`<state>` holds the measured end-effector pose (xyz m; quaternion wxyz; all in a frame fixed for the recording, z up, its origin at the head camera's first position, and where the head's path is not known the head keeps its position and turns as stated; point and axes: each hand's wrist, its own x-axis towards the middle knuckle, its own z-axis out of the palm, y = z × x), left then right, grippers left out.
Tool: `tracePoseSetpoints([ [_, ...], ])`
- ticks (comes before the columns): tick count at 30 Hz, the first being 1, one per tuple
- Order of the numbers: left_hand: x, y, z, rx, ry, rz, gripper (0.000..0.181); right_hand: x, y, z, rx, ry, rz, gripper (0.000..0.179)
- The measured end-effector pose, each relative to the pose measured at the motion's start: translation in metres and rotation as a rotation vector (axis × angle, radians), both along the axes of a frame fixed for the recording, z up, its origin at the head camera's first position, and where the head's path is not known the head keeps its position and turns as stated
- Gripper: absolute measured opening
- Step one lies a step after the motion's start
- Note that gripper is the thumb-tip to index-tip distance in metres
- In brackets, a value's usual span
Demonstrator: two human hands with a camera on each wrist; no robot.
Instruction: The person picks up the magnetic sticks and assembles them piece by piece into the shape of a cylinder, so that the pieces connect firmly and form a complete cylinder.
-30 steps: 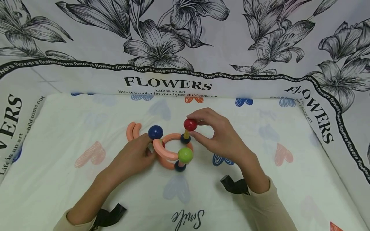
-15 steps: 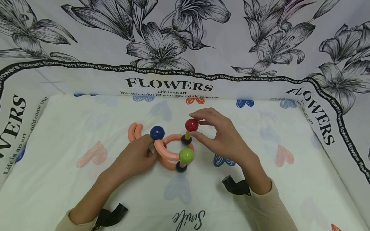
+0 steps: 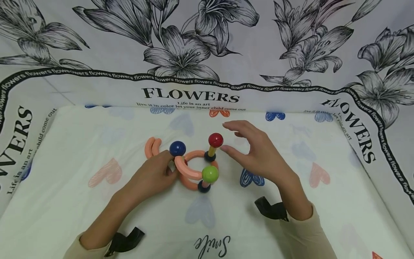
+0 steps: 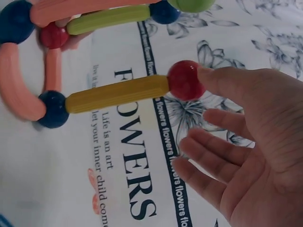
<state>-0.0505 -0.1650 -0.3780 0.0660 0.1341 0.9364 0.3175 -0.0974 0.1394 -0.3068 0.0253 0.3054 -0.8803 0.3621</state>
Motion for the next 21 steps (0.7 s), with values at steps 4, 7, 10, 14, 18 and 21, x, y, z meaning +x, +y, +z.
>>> tracePoseSetpoints([
  [4, 0.001, 0.001, 0.001, -0.002, 0.015, -0.011, 0.012, 0.011, 0.008, -0.003, 0.027, -0.02, -0.036, 0.054],
  [7, 0.003, 0.001, 0.004, -0.003, 0.014, 0.001, 0.014, 0.021, 0.012, -0.007, 0.03, -0.018, -0.059, 0.052],
  [10, 0.002, 0.001, 0.005, 0.009, 0.016, 0.009, 0.013, 0.031, 0.014, -0.014, 0.038, -0.024, -0.087, 0.049],
  [14, 0.0, 0.001, 0.003, 0.03, 0.024, 0.007, 0.013, 0.045, 0.013, -0.029, 0.051, -0.059, -0.061, 0.041],
  [18, -0.001, 0.001, 0.0, 0.049, 0.042, -0.002, 0.015, 0.055, 0.002, -0.047, 0.045, -0.094, 0.008, 0.037],
  [21, -0.002, 0.001, -0.002, 0.06, 0.055, -0.014, 0.014, 0.062, -0.013, -0.058, 0.074, -0.089, 0.032, 0.034],
])
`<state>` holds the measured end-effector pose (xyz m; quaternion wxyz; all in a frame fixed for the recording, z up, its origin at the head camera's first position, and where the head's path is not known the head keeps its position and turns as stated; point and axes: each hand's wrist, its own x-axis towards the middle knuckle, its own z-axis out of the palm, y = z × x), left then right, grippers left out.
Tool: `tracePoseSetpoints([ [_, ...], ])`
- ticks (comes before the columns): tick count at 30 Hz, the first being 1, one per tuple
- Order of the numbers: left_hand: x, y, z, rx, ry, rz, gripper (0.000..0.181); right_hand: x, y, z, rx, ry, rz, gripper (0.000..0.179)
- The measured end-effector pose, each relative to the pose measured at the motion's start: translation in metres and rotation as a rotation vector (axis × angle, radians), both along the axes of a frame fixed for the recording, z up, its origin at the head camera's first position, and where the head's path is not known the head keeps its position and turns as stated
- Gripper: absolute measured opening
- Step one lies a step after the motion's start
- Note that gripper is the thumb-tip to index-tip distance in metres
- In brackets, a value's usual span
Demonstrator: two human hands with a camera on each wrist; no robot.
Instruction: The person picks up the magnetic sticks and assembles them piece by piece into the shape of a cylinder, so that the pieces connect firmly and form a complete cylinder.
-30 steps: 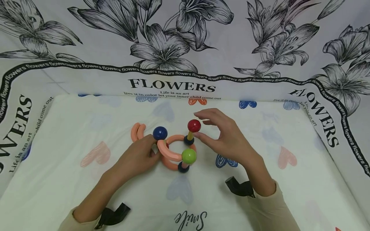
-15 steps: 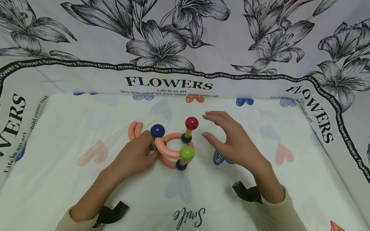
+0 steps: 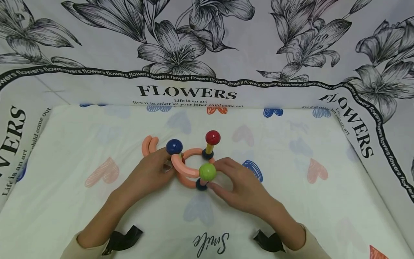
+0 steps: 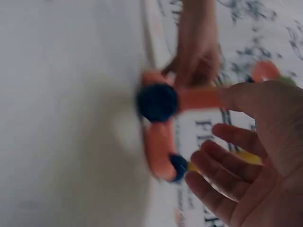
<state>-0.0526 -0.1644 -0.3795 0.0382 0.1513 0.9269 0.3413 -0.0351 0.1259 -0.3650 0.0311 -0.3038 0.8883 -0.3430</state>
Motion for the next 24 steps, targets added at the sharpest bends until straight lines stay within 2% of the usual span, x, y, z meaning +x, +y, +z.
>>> tracePoseSetpoints([
  [3, 0.0, -0.002, 0.0, 0.003, 0.004, -0.008, 0.013, 0.007, -0.014, -0.01, 0.047, 0.03, 0.006, 0.031],
  [7, -0.002, -0.002, 0.002, -0.004, 0.013, -0.019, 0.013, 0.009, -0.021, -0.017, 0.069, 0.049, -0.029, 0.03],
  [17, -0.004, -0.001, 0.004, -0.012, -0.011, -0.027, 0.009, 0.001, -0.018, -0.023, 0.053, 0.027, -0.07, 0.018],
  [24, -0.002, -0.001, 0.005, -0.032, -0.073, -0.035, 0.014, 0.0, -0.014, -0.024, 0.055, 0.014, -0.095, 0.018],
])
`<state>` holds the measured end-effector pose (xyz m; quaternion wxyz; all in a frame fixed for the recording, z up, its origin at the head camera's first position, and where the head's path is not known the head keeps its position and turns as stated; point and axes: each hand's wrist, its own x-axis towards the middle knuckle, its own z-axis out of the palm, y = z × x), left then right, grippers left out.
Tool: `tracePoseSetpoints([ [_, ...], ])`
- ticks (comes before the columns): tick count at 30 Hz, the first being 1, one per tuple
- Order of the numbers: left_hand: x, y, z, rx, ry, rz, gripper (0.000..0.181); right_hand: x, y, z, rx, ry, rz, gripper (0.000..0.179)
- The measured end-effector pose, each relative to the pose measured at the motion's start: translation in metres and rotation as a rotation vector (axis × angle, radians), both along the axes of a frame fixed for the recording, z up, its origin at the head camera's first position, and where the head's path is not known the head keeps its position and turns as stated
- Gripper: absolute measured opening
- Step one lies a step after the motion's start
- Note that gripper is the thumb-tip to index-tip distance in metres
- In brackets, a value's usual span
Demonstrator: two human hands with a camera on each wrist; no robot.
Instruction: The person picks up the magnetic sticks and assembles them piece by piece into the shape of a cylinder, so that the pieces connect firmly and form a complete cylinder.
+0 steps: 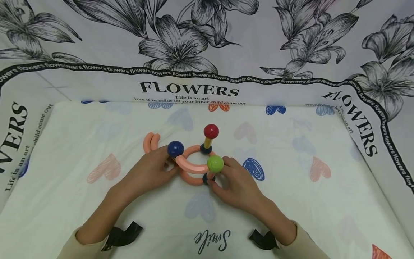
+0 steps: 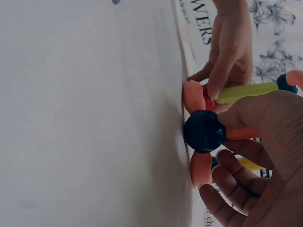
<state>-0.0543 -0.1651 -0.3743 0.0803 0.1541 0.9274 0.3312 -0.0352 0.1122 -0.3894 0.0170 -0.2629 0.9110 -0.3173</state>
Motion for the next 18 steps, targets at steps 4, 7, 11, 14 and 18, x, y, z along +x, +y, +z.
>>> tracePoseSetpoints([
  [4, 0.002, 0.001, 0.003, -0.004, -0.049, 0.0, 0.019, -0.002, 0.002, 0.001, -0.01, 0.0, -0.011, 0.017],
  [7, 0.004, 0.001, 0.006, -0.013, -0.063, -0.019, 0.021, -0.005, 0.005, 0.001, -0.019, -0.013, -0.02, 0.018],
  [11, 0.006, 0.002, 0.008, -0.039, -0.068, -0.047, 0.021, -0.009, 0.009, 0.0, -0.036, -0.048, -0.033, 0.026],
  [14, 0.006, 0.003, 0.009, -0.057, -0.074, -0.064, 0.021, -0.011, 0.012, 0.0, -0.039, -0.061, -0.047, 0.035],
  [18, 0.007, 0.005, 0.009, -0.057, -0.081, -0.068, 0.019, -0.013, 0.015, 0.0, -0.037, -0.058, -0.057, 0.038],
])
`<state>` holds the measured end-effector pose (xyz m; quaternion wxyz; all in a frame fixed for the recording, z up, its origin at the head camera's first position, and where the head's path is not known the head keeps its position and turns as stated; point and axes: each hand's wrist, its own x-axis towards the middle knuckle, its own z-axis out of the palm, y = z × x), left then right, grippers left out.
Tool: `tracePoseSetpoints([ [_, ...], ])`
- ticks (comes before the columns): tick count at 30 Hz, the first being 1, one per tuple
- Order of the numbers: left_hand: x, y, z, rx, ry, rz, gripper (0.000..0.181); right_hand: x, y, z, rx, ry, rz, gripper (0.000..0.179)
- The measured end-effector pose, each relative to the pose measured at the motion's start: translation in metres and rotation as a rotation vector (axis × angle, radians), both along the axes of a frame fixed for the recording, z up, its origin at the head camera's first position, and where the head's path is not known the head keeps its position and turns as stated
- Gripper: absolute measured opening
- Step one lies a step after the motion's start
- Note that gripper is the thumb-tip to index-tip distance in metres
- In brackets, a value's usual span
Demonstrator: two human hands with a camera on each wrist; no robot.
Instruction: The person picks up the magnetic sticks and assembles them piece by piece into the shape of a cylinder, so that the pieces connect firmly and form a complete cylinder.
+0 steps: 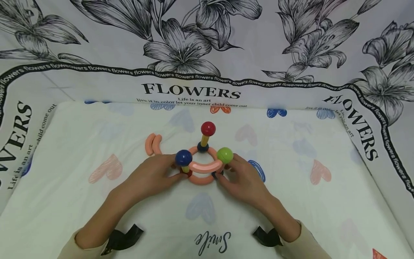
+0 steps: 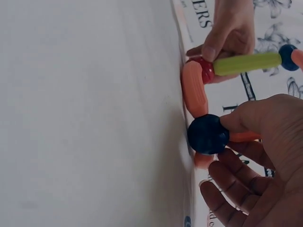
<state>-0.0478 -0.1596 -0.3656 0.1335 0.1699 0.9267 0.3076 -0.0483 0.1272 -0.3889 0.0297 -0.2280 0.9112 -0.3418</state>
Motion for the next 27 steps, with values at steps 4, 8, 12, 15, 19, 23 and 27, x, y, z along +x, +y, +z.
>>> tracePoseSetpoints([
  [4, 0.001, 0.002, -0.001, -0.004, 0.013, 0.005, 0.021, -0.001, 0.001, 0.0, -0.01, 0.015, 0.004, 0.037],
  [8, 0.002, 0.002, -0.003, -0.01, 0.031, 0.003, 0.024, -0.002, 0.001, -0.001, -0.032, 0.015, 0.019, 0.041],
  [12, 0.002, 0.001, -0.002, -0.006, 0.032, -0.016, 0.025, -0.002, 0.0, -0.002, -0.04, 0.019, 0.032, 0.044],
  [15, 0.002, -0.004, 0.001, 0.001, 0.002, -0.038, 0.026, -0.002, 0.0, -0.002, -0.043, 0.021, 0.034, 0.043],
  [19, 0.0, -0.014, 0.007, -0.017, -0.044, -0.02, 0.022, -0.002, 0.0, -0.002, -0.056, 0.013, 0.037, 0.042],
  [23, -0.004, -0.023, 0.011, -0.048, -0.027, 0.086, 0.019, -0.002, 0.0, -0.003, -0.057, 0.016, 0.037, 0.038],
  [27, -0.01, -0.031, 0.011, -0.079, 0.043, 0.216, 0.023, -0.002, 0.0, -0.003, -0.057, 0.017, 0.038, 0.036],
])
